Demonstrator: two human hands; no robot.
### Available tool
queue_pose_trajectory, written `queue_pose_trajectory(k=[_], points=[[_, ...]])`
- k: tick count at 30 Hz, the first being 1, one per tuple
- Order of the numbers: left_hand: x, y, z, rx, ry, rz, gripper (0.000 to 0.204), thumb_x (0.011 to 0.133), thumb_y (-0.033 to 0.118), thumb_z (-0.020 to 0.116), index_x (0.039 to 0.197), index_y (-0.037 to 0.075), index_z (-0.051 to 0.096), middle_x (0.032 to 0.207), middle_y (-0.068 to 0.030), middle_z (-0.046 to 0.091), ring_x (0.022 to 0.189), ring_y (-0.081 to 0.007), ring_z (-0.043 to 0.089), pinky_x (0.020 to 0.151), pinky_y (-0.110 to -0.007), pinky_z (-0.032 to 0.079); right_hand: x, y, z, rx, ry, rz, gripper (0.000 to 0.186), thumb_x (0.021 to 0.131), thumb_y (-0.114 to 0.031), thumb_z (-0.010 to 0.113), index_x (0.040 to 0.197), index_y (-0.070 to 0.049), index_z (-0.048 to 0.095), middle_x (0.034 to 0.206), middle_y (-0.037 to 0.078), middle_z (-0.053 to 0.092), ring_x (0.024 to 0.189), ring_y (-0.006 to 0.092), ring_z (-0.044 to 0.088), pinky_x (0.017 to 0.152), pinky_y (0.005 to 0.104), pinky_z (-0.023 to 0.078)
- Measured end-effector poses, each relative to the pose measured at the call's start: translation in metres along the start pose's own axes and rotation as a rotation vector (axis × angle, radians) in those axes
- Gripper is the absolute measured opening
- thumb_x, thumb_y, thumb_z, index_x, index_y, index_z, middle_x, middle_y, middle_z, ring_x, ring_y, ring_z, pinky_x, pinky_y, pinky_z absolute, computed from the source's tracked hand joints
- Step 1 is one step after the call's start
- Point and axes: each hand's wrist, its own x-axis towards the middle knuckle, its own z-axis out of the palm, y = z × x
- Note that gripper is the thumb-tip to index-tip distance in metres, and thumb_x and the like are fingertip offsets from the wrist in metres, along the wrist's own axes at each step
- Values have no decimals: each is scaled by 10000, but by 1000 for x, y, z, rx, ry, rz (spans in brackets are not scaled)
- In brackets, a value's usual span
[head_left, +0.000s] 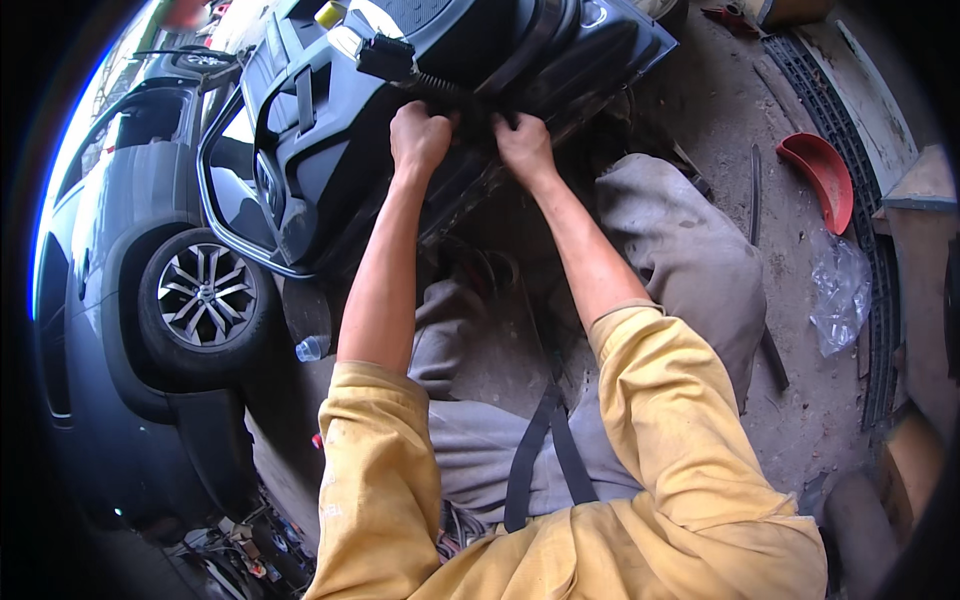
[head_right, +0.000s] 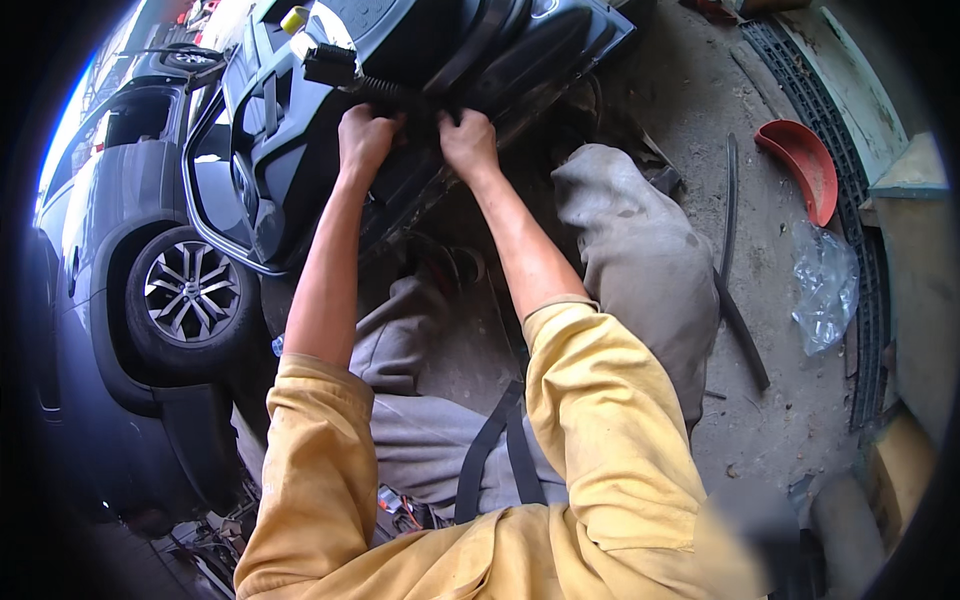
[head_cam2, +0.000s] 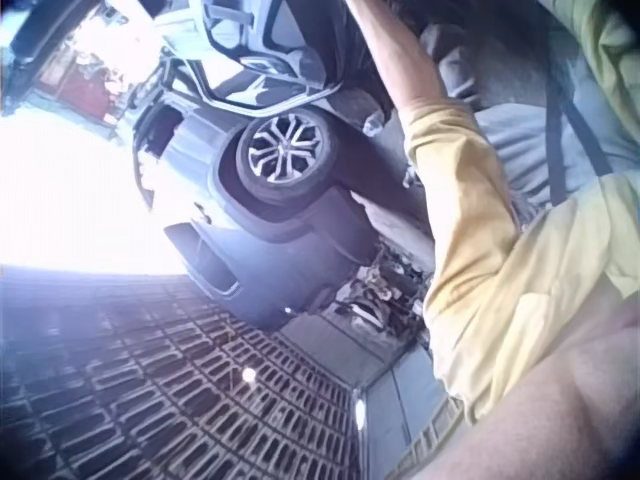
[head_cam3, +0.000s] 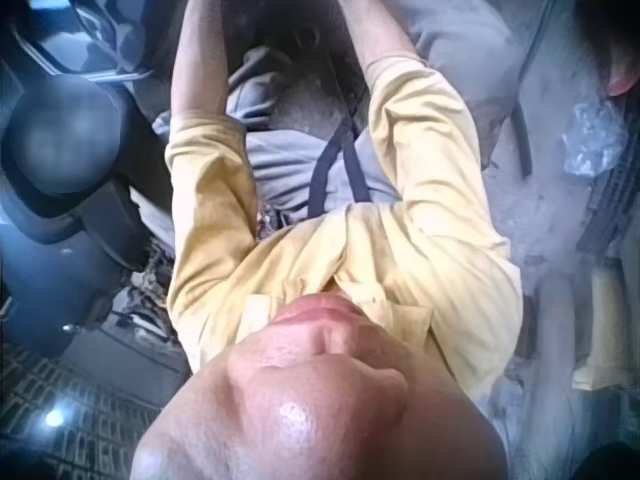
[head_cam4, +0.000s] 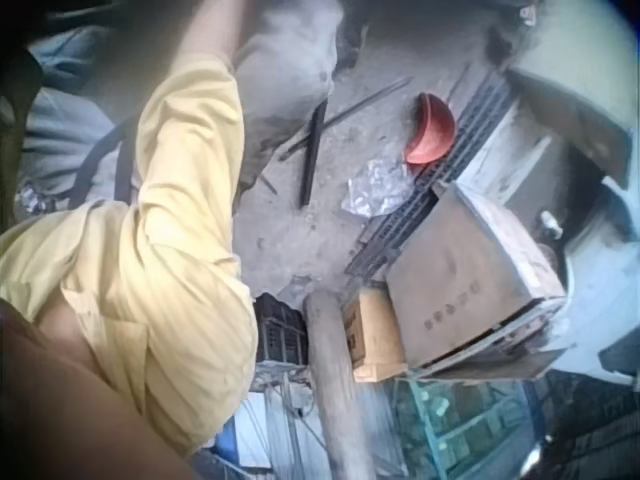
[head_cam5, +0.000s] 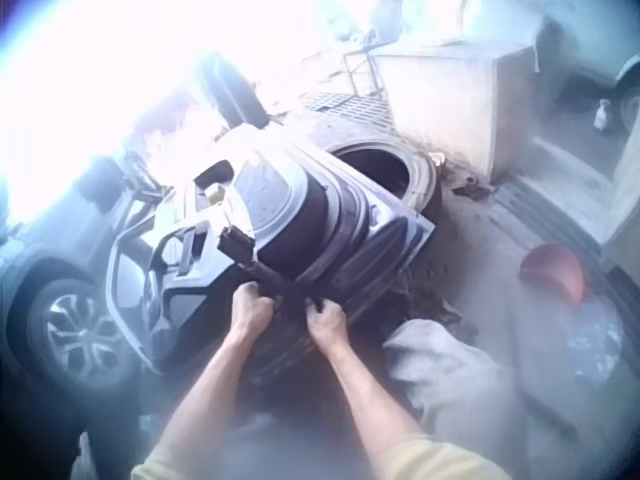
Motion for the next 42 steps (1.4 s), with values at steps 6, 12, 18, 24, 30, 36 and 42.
queue_pose_trajectory(k=[6, 12, 18, 24, 30, 36, 42], points=[[-27, -22, -2, -125, -88, -52, 237, 868, 203, 691, 914, -27, 729, 741, -130, 721, 648, -220, 699, 672, -345, 527, -38, 41, -35, -243, 226, 346, 353, 888, -292, 558, 954, 25, 701, 973, 293, 661, 1005, 459, 618, 865, 496, 490], [-66, -64, 26, -685, -111, -106, 264, 963, 193, 629, 1096, -35, 632, 997, -139, 701, 811, -222, 692, 684, -328, 580, -125, 137, -113, -883, -426, 434, 331, 846, -235, 628, 1054, 16, 688, 1110, 301, 648, 1097, 439, 609, 939, 493, 507], [-137, -95, 83, 33, 21, 121, 515, 828, 128, 622, 1317, -7, 535, 1355, -260, 529, 1267, -433, 481, 1051, -452, 407, -211, 145, -140, -997, -559, 601, 335, 888, -255, 643, 1092, 10, 651, 1146, 287, 644, 1109, 431, 610, 944, 493, 510], [-156, -119, 116, 237, -33, 154, 584, 830, 136, 646, 1386, 48, 488, 1566, -173, 292, 1432, -372, 298, 1097, -572, 321, -218, 184, -132, -1055, -627, 590, 520, 892, -331, 672, 1225, 37, 517, 1123, 309, 642, 1103, 438, 612, 942, 497, 507], [-156, -153, 136, 177, -97, 80, 504, 824, 143, 652, 1315, 61, 569, 1559, -158, 312, 1429, -378, 302, 1077, -596, 337, -221, 219, -111, -1118, -675, 582, 482, 891, -335, 669, 1177, 11, 492, 1073, 279, 672, 1062, 422, 639, 911, 498, 521], [-163, -154, 113, 184, -182, 35, 366, 828, 138, 627, 1178, 34, 646, 1464, -166, 448, 1363, -352, 403, 1048, -569, 380, -233, 231, -93, -1143, -565, 598, 417, 821, -232, 647, 1146, 4, 536, 1094, 265, 678, 1064, 420, 645, 923, 476, 520], [-273, -212, 127, -102, 182, -138, 290, 839, 147, 589, 1098, 39, 666, 1140, -217, 649, 1099, -418, 577, 935, -478, 466, -274, 184, -89, -1062, -533, 660, 450, 841, -270, 605, 1209, -11, 611, 1188, 265, 645, 1148, 413, 607, 961, 464, 498]])
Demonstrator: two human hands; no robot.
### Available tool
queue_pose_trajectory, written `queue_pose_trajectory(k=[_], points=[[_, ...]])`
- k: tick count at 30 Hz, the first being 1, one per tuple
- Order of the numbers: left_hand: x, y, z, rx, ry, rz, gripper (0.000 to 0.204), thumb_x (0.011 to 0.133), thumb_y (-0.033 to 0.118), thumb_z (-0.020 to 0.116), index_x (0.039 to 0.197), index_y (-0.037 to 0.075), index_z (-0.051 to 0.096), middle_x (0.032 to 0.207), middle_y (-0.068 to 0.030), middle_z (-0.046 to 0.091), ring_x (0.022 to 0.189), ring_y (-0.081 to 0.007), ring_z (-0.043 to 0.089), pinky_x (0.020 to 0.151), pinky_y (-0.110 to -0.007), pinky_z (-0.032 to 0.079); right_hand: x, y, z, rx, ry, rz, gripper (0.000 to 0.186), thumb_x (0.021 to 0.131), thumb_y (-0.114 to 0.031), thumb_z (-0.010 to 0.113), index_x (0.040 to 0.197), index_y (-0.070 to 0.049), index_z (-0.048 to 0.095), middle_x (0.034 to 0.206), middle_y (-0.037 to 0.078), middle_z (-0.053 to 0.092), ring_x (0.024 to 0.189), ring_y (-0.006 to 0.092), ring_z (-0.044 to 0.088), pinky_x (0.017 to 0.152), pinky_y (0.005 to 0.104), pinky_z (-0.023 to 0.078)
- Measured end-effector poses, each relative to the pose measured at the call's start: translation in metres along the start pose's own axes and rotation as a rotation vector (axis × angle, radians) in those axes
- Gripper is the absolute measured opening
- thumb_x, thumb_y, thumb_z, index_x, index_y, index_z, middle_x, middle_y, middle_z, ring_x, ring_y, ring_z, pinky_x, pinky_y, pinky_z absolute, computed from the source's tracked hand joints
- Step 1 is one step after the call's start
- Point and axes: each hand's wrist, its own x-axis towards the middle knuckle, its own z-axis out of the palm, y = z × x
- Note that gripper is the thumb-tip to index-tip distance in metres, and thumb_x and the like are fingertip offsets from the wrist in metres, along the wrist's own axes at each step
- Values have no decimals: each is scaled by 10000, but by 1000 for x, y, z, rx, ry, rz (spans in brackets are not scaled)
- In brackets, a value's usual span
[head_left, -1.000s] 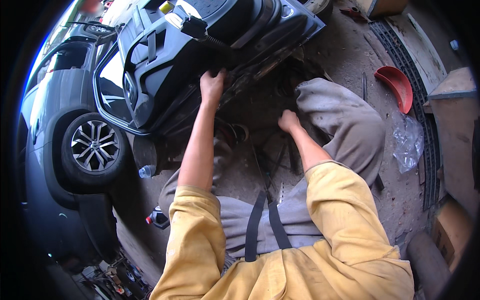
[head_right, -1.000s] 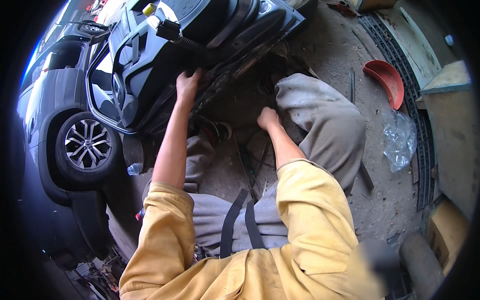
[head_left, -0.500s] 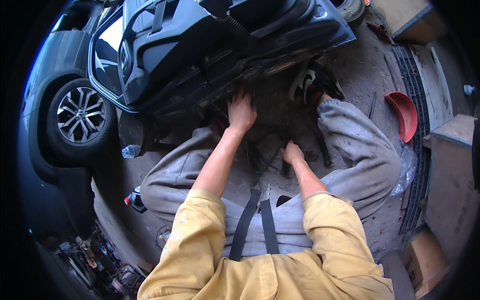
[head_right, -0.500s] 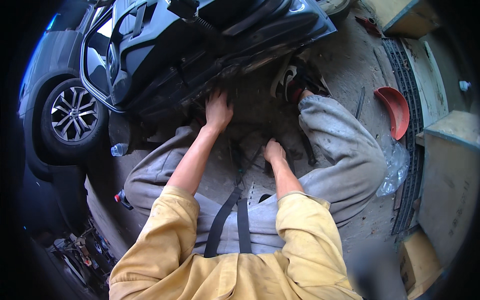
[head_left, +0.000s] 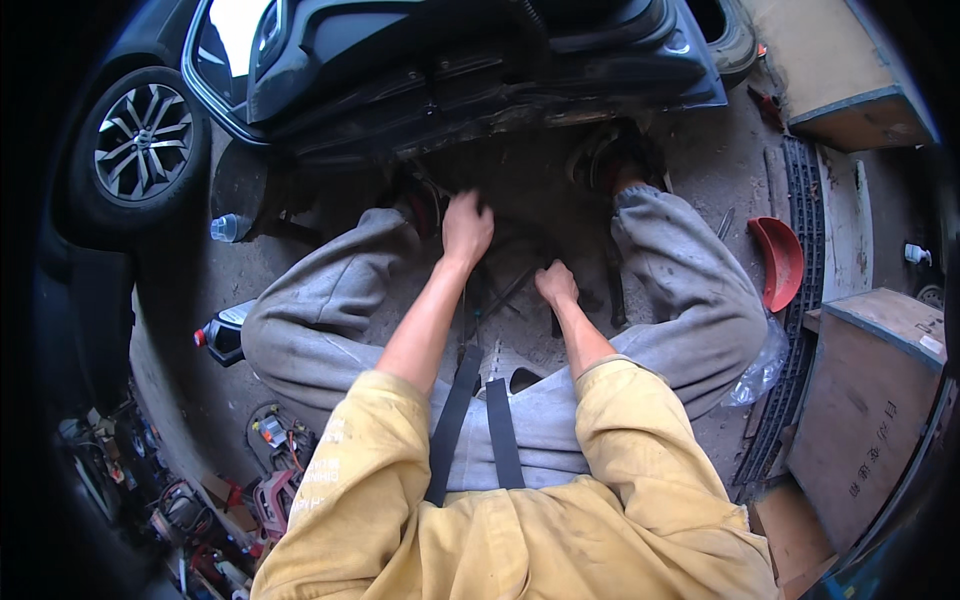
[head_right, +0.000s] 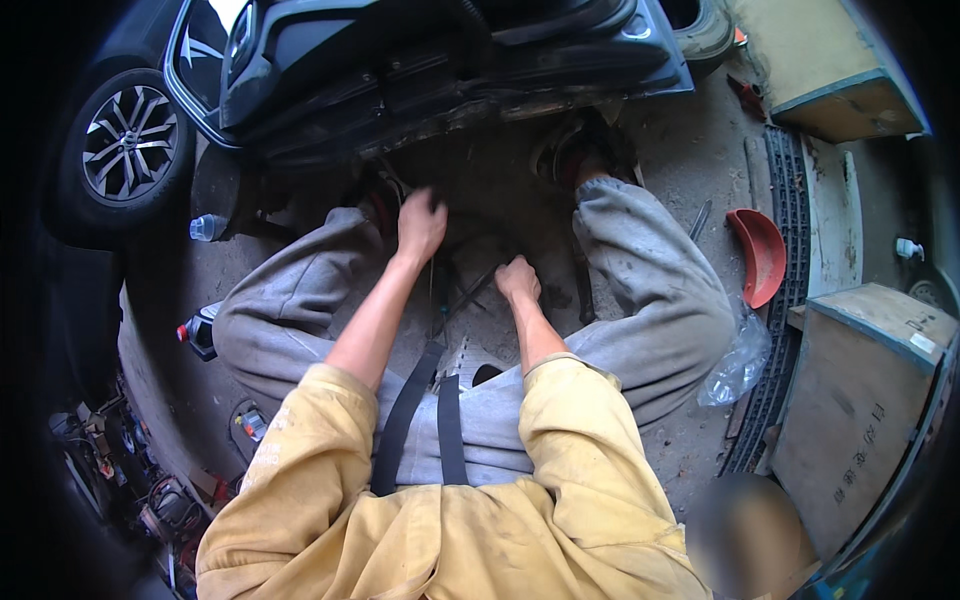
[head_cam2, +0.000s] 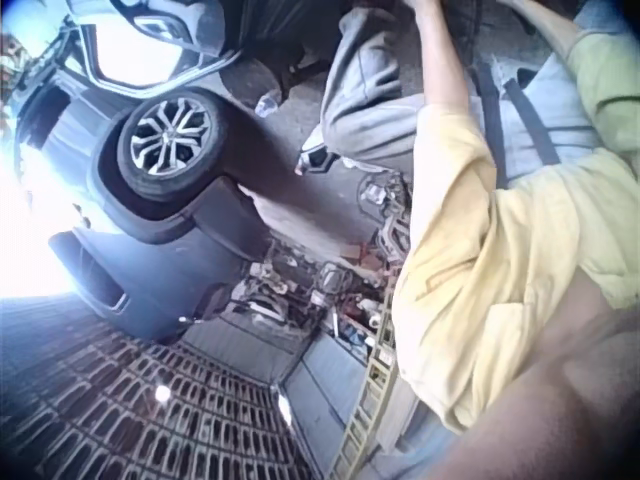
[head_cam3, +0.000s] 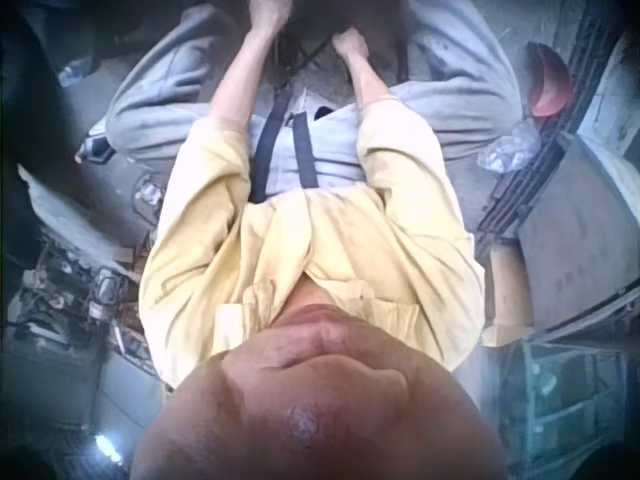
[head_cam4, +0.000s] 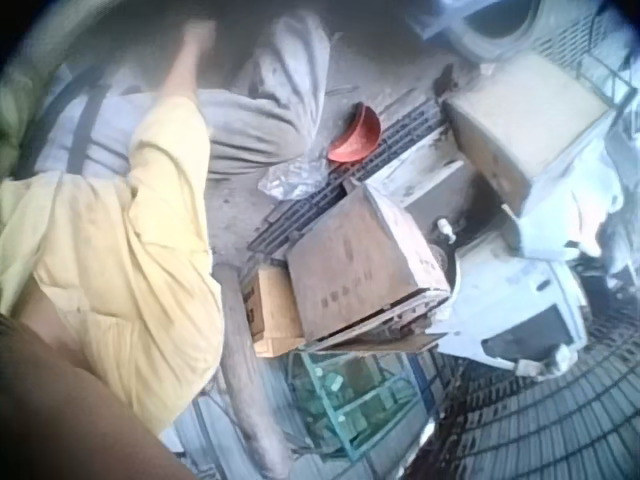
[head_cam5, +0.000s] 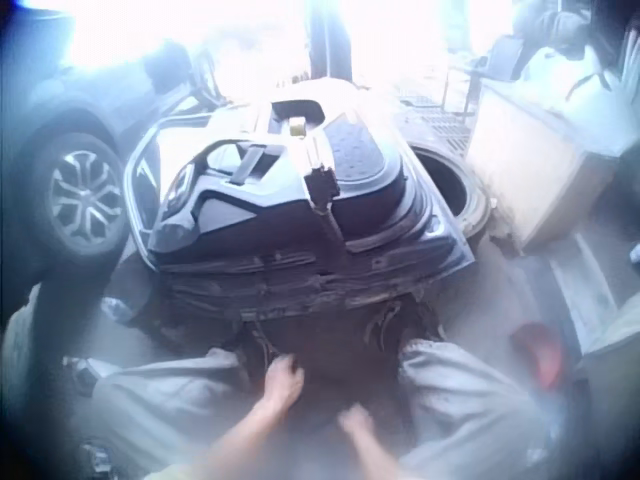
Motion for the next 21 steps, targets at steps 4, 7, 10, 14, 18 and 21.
queue_pose_trajectory(k=[4, 7, 10, 14, 18, 21], points=[[-180, -78, -1, -351, -551, -523, 333, 873, 273, 621, 996, -25, 702, 893, -178, 727, 850, -303, 715, 741, -383, 545, -47, 7, 1, 78, 83, -87, 426, 808, -248, 606, 1110, 51, 635, 1127, 288, 657, 1112, 408, 626, 949, 451, 496], [-245, -48, -30, -733, -776, -1090, 534, 995, 521, 490, 1068, 5, 607, 903, -171, 689, 758, -268, 681, 605, -351, 525, -76, 20, 7, 200, 199, -110, 327, 783, -206, 646, 998, 40, 664, 951, 233, 712, 967, 352, 695, 865, 431, 526], [-253, -27, -62, -920, -731, -1037, 643, 983, 628, 398, 1098, 33, 615, 908, -142, 678, 784, -252, 670, 655, -351, 518, -147, 23, 49, 297, 234, -145, 290, 788, -201, 673, 965, 29, 659, 920, 213, 717, 939, 331, 704, 844, 424, 535], [-267, -36, -59, -877, -922, -868, 737, 912, 750, 401, 1045, 72, 659, 874, -101, 656, 695, -216, 562, 622, -362, 440, -225, 38, 79, 208, 169, -111, 345, 828, -249, 675, 1019, 38, 675, 1032, 265, 693, 1022, 391, 673, 878, 440, 525], [-286, -51, -17, -677, -621, -937, 697, 903, 710, 488, 861, 41, 678, 727, -78, 600, 601, -189, 498, 553, -335, 371, -205, 38, 81, 49, -19, -222, 344, 832, -216, 621, 1024, 61, 691, 1077, 306, 665, 1084, 433, 633, 923, 463, 505], [-274, -121, 25, -327, -346, -1102, 805, 891, 696, 485, 1080, -56, 698, 1123, -250, 676, 1085, -381, 626, 909, -439, 471, -164, 34, 93, -36, -44, -203, 361, 815, -206, 638, 1053, 62, 686, 1131, 307, 643, 1119, 438, 609, 954, 458, 500]])
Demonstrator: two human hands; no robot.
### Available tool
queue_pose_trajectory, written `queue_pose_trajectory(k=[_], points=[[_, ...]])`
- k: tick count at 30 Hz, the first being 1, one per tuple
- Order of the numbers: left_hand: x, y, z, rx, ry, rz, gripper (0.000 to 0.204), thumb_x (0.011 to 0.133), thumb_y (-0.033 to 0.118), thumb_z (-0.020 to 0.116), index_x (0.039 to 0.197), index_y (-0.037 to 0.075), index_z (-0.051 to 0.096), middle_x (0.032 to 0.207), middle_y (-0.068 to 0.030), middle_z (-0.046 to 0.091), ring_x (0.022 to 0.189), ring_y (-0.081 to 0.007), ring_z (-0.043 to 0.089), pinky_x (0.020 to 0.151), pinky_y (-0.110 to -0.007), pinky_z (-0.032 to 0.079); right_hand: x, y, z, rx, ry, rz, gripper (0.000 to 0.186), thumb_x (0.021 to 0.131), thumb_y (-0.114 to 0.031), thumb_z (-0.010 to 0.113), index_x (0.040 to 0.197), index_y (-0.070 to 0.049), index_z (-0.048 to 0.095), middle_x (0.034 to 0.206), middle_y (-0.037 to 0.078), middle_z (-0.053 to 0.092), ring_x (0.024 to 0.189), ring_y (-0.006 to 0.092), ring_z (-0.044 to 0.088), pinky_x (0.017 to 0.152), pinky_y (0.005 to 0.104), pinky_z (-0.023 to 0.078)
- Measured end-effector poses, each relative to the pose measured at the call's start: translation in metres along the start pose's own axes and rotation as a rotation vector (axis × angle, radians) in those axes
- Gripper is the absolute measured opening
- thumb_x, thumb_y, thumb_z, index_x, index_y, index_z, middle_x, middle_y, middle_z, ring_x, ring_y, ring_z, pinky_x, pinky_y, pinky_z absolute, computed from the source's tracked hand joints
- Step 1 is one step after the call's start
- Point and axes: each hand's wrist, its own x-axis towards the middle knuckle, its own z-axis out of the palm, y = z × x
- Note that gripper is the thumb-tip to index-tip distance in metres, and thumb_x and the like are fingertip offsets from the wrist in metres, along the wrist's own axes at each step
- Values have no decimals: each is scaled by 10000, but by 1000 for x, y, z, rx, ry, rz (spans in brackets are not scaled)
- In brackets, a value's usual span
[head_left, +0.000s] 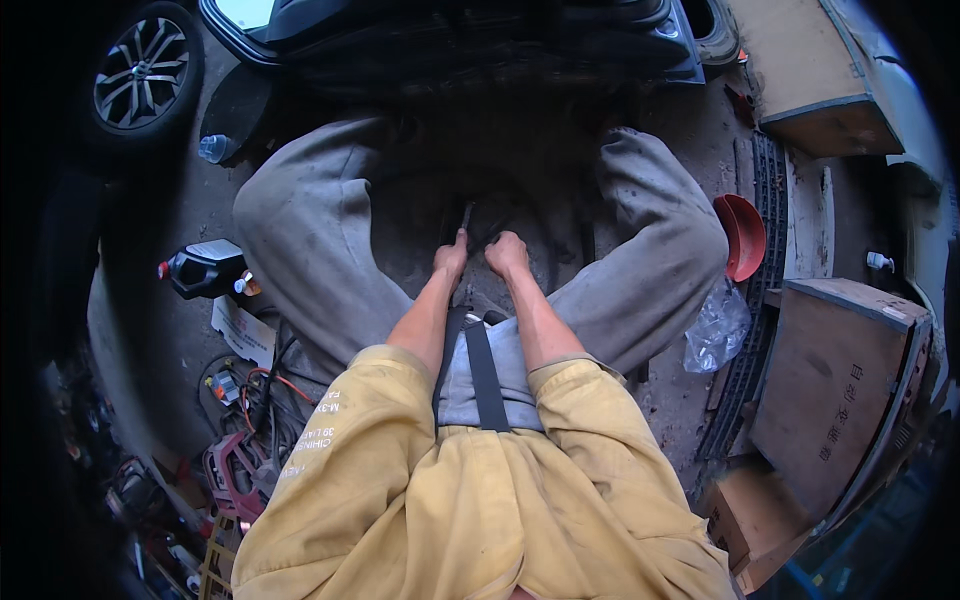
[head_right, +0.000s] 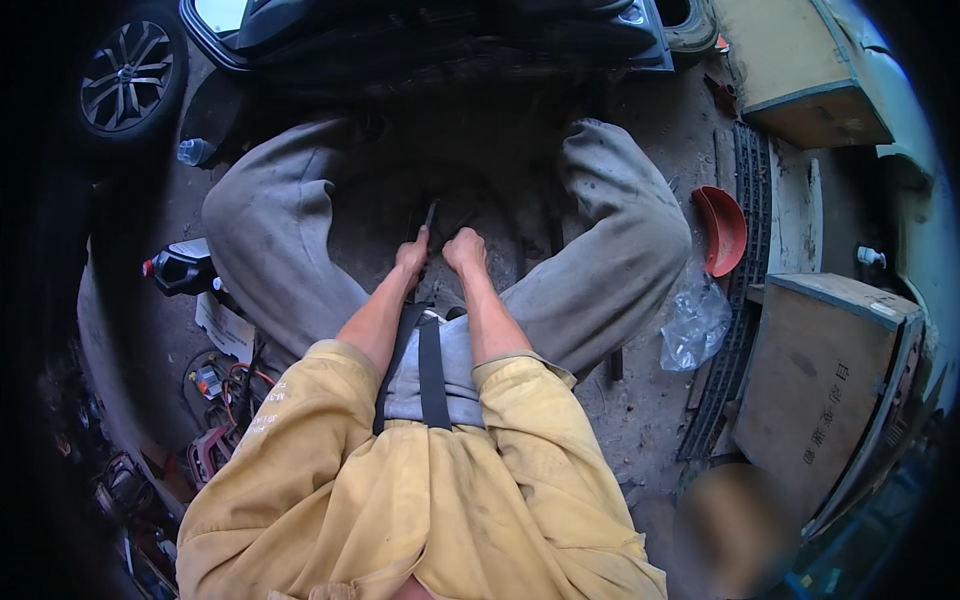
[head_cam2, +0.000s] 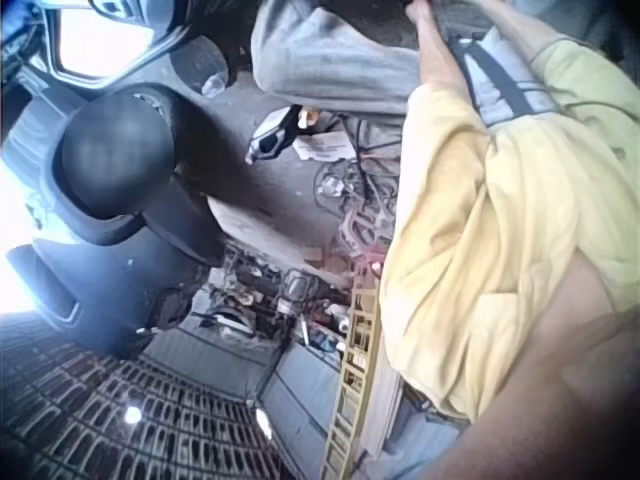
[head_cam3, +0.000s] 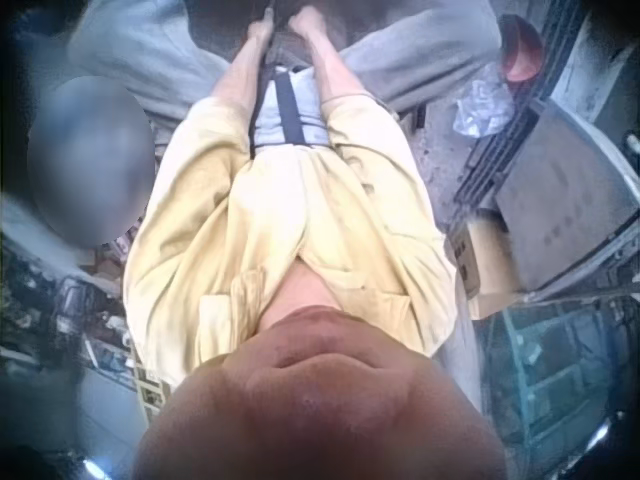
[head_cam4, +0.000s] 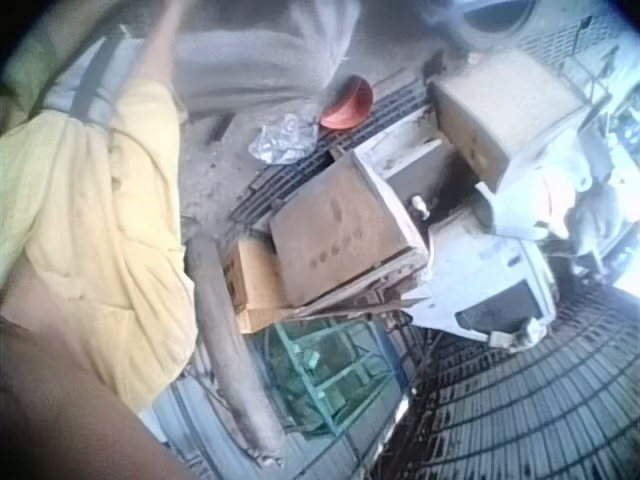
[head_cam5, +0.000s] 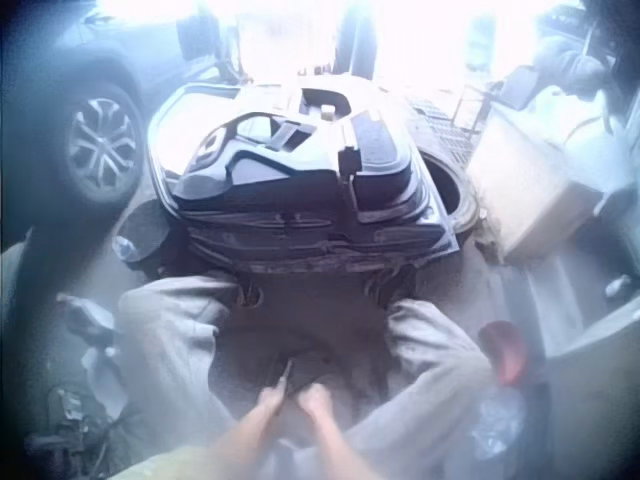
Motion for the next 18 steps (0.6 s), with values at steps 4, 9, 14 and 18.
queue_pose_trajectory(k=[4, 9, 14, 18], points=[[61, 66, -7, -113, 185, 37, 761, 937, 641, 439, 1104, -62, 676, 1169, -306, 633, 1178, -451, 562, 1000, -465, 434, 87, 11, -19, -61, -117, 172, 340, 834, -164, 628, 1110, 26, 684, 1201, 276, 630, 1162, 418, 592, 982, 465, 493], [89, 110, -3, 482, 525, 150, 505, 928, 434, 545, 1102, -32, 632, 1178, -280, 592, 1139, -443, 555, 952, -486, 457, 151, 22, 4, -184, -270, 199, 334, 846, -158, 617, 1151, -42, 691, 1257, 218, 626, 1185, 384, 591, 975, 453, 503], [103, 162, 48, 513, 136, 580, 314, 860, 205, 609, 1133, 50, 597, 1206, -190, 594, 1085, -420, 592, 898, -497, 502, 214, -3, -6, -303, -86, 89, 335, 851, -162, 618, 1169, -74, 671, 1223, 196, 648, 1164, 383, 600, 961, 459, 504], [96, 130, 65, 628, -67, 410, 626, 857, 226, 641, 1420, 105, 396, 1162, -258, 639, 1106, -426, 608, 921, -507, 503, 206, -22, -11, -543, 23, -342, 384, 821, -155, 629, 1203, -109, 635, 1293, 144, 602, 1258, 341, 520, 1004, 471, 458]])
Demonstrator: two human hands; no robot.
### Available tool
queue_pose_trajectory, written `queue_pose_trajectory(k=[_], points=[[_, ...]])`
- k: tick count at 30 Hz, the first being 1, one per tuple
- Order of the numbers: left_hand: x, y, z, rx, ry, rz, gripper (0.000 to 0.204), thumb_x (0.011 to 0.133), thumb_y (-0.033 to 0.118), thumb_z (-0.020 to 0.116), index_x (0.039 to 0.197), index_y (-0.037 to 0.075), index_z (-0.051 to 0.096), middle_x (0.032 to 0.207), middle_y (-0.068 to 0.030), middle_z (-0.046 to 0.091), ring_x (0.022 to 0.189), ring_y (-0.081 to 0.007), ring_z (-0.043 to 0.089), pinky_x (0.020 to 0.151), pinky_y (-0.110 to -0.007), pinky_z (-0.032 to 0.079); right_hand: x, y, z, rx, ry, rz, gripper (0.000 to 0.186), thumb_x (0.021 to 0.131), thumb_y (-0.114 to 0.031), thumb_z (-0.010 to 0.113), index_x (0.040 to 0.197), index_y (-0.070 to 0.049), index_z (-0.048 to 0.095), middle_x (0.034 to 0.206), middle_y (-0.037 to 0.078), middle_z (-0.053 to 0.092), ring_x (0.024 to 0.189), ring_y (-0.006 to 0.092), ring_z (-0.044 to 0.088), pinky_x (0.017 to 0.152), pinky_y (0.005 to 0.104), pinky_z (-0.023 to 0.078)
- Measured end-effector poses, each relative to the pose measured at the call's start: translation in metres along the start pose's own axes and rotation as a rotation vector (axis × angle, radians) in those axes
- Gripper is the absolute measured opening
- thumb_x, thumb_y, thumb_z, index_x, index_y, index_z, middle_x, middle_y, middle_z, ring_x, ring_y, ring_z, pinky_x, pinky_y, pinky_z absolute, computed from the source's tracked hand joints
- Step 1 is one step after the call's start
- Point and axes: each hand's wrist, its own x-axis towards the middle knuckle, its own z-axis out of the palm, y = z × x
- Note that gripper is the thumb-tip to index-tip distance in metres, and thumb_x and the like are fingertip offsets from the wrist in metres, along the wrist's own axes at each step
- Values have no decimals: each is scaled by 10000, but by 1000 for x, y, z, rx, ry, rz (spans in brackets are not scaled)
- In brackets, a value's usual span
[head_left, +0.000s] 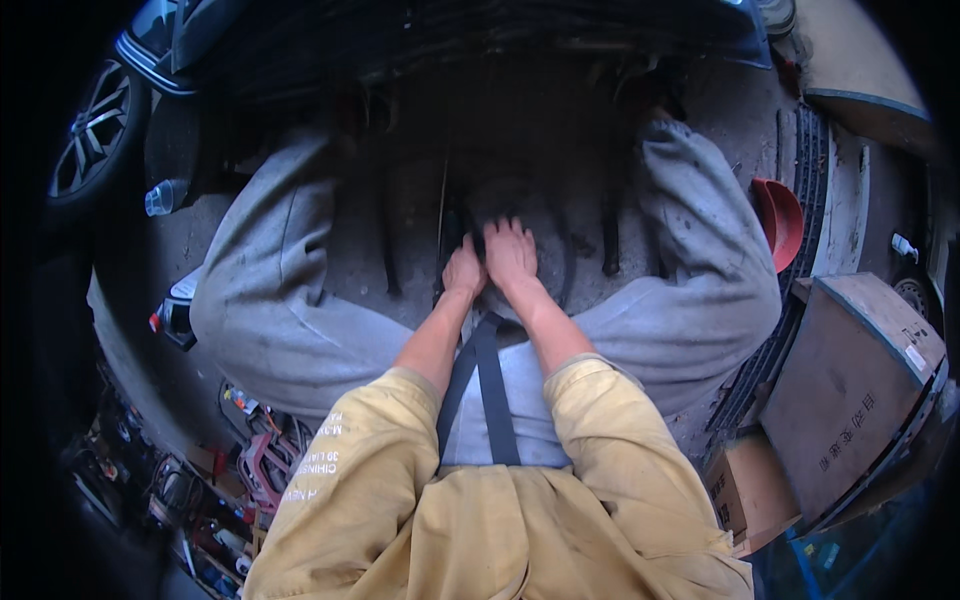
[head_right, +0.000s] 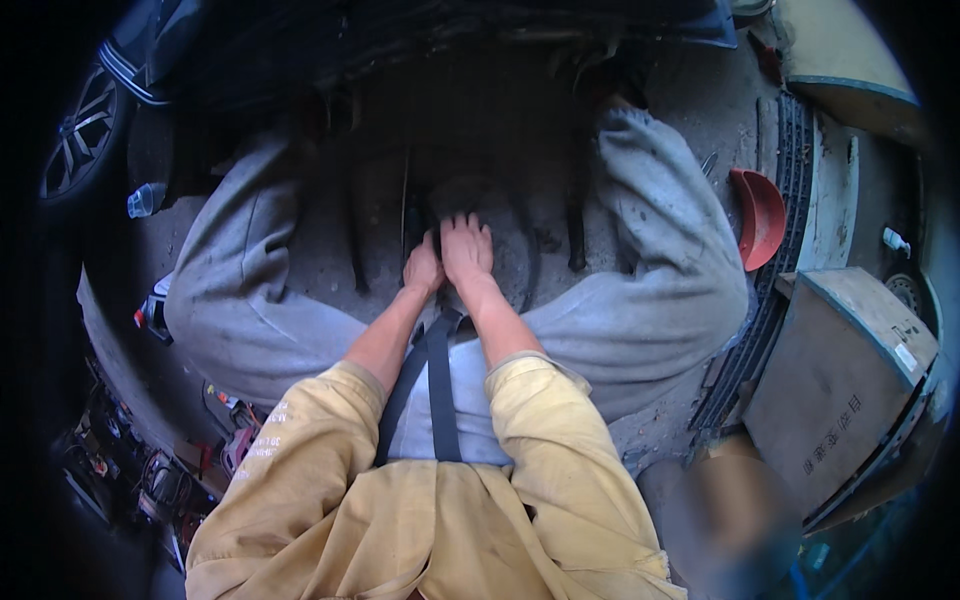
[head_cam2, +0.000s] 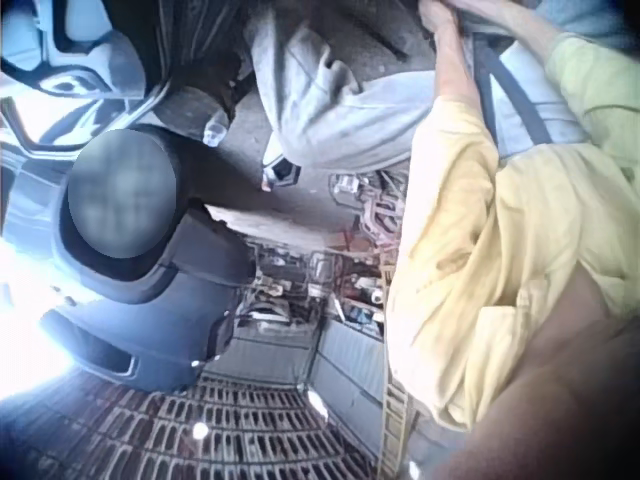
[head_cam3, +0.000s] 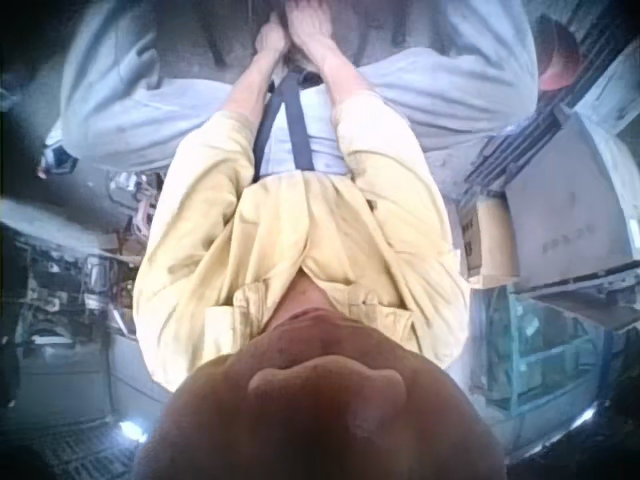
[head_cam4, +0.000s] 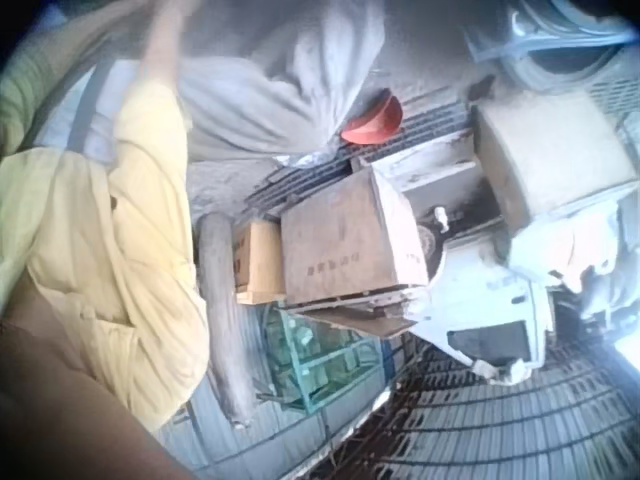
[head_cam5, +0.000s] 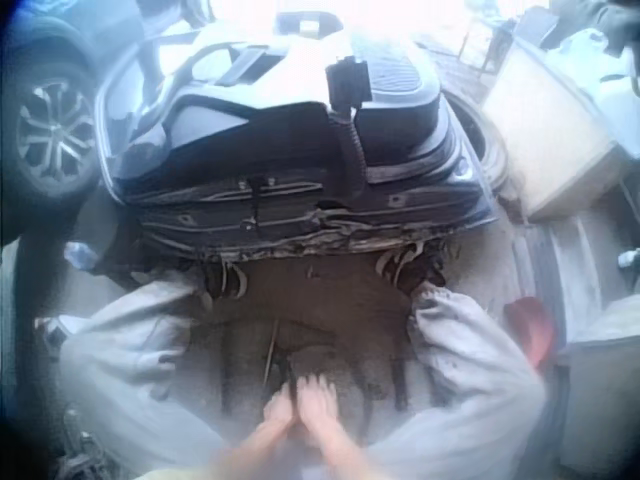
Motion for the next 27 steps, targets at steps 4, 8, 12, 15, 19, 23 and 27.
queue_pose_trajectory(k=[4, 8, 12, 15, 19, 23, 27], points=[[-15, -6, -21, -141, -56, 10, 552, 872, 290, 641, 1366, 88, 500, 1180, -260, 642, 1145, -438, 589, 967, -510, 478, 3, 23, 15, -376, 77, -338, 398, 894, -214, 557, 1280, -131, 612, 1301, 59, 595, 1315, 248, 446, 1087, 517, 339], [-12, -49, -44, -658, -11, -89, 275, 907, 193, 631, 1109, 8, 651, 831, -126, 708, 557, -172, 635, 516, -314, 505, -24, 1, 13, -441, -335, -264, 382, 898, -189, 569, 1261, -70, 589, 1222, 121, 648, 1184, 297, 583, 969, 515, 459], [-17, -19, -74, -739, 207, -23, 199, 912, 157, 595, 1013, -6, 649, 751, -137, 680, 591, -213, 653, 574, -351, 510, -50, 19, -56, -203, -602, -191, 372, 877, -115, 567, 1232, -4, 575, 1141, 223, 668, 1038, 392, 658, 871, 491, 531], [-39, 19, -86, -729, 489, 108, 175, 906, 135, 569, 972, -11, 639, 713, -153, 660, 611, -247, 659, 629, -380, 501, -74, 29, -143, -77, -545, -103, 365, 834, -50, 543, 1189, 24, 583, 1175, 265, 648, 1115, 402, 625, 898, 473, 528], [-100, 90, -101, -904, 164, 4, 315, 947, 281, 585, 1042, -18, 618, 843, -126, 697, 742, -182, 684, 643, -320, 503, -119, 42, -215, 84, -160, 79, 256, 874, -76, 548, 1091, 52, 501, 1103, 338, 618, 1024, 456, 632, 849, 522, 521], [-104, 174, -103, -1344, -434, 178, 439, 1005, 402, 536, 1123, -19, 574, 974, -161, 693, 929, -218, 673, 781, -299, 519, -124, 28, -199, 400, 401, 98, 267, 940, -155, 537, 1100, 24, 420, 1053, 326, 576, 937, 512, 608, 795, 575, 492], [-70, 208, -114, -1503, -377, 178, 265, 1039, 252, 480, 995, -2, 544, 797, -126, 632, 789, -266, 670, 763, -358, 565, -98, 21, -173, 721, 637, -58, 301, 951, -188, 551, 1192, -17, 495, 1096, 291, 572, 956, 487, 605, 782, 541, 487]])
